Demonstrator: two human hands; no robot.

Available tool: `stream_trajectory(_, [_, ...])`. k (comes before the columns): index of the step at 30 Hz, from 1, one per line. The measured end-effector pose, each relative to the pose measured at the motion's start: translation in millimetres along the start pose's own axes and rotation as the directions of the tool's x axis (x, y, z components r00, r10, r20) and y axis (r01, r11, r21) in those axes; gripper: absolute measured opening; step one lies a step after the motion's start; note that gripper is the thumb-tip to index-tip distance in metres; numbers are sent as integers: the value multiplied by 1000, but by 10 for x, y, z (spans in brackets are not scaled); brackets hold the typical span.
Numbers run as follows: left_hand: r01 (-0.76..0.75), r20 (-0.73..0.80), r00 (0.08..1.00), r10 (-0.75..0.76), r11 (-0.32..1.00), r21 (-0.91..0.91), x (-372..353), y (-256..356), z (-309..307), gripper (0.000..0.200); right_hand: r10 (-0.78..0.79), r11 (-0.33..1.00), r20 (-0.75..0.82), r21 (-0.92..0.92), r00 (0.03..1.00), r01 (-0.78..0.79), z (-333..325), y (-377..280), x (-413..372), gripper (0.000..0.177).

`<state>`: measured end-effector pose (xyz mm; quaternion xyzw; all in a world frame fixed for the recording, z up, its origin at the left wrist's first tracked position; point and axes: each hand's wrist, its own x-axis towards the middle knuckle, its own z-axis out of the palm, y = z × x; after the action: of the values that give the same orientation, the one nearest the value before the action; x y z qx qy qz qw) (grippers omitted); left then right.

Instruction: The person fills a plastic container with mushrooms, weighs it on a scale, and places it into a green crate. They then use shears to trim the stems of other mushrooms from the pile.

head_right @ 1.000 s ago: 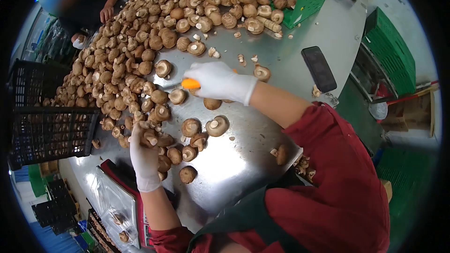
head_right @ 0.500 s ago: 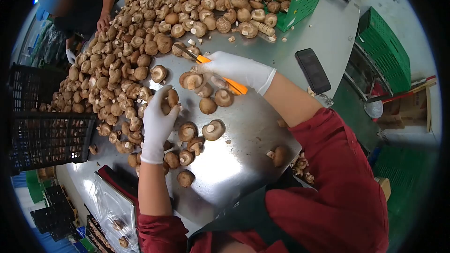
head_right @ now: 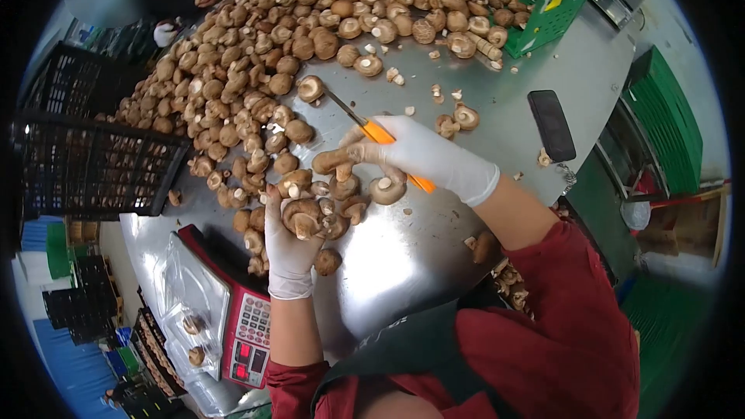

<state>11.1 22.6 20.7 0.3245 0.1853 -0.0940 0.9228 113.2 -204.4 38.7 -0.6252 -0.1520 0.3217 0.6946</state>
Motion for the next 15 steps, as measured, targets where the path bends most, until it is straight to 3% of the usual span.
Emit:
stream_trajectory(2, [-118, 9, 993, 118, 982, 147, -85, -53, -40, 46, -102, 992, -86, 68, 991, 108, 204, 178, -23, 37])
stream_trajectory(3, [-223, 1, 973, 233, 928, 300, -151, -98, 24, 49, -478, 833, -84, -358, 874, 422, 291, 234, 11, 42])
stream_trajectory(4, [-305, -7, 939, 344, 839, 450, -217, -143, 89, 51, -440, 853, -85, -352, 894, 386, 381, 204, -30, 42])
stream_trajectory(5, [-420, 104, 864, 492, 591, 689, -273, -188, 87, 52, -401, 870, -88, -347, 912, 349, 478, 147, -100, 43])
stream_trajectory(6, [-369, 71, 918, 390, 775, 514, -300, -139, 37, 50, -361, 887, -91, -342, 928, 312, 562, 119, -155, 43])
stream_trajectory(7, [-278, 36, 959, 280, 916, 290, -325, -90, -12, 51, -457, 801, -77, -468, 886, 373, 620, 124, -186, 45])
stream_trajectory(8, [-168, 2, 986, 168, 984, 65, -351, -41, -61, 54, -494, 774, -42, -477, 869, 417, 676, 133, -192, 45])
stream_trajectory(9, [-139, 98, 984, 150, 984, -107, -367, -44, -134, 67, -527, 745, -7, -485, 850, 458, 731, 145, -192, 46])
stream_trajectory(10, [-117, 121, 983, 135, 983, -144, -390, -57, -176, 66, -558, 715, 27, -491, 829, 497, 775, 150, -190, 46])
stream_trajectory(11, [-92, 144, 982, 119, 979, -179, -415, -61, -196, 65, -469, 758, 60, -485, 881, 436, 807, 122, -200, 46])
stream_trajectory(15, [21, 184, 983, 17, 979, -203, -509, -7, -264, 58, -408, 775, 56, -507, 911, 378, 849, 101, -193, 45])
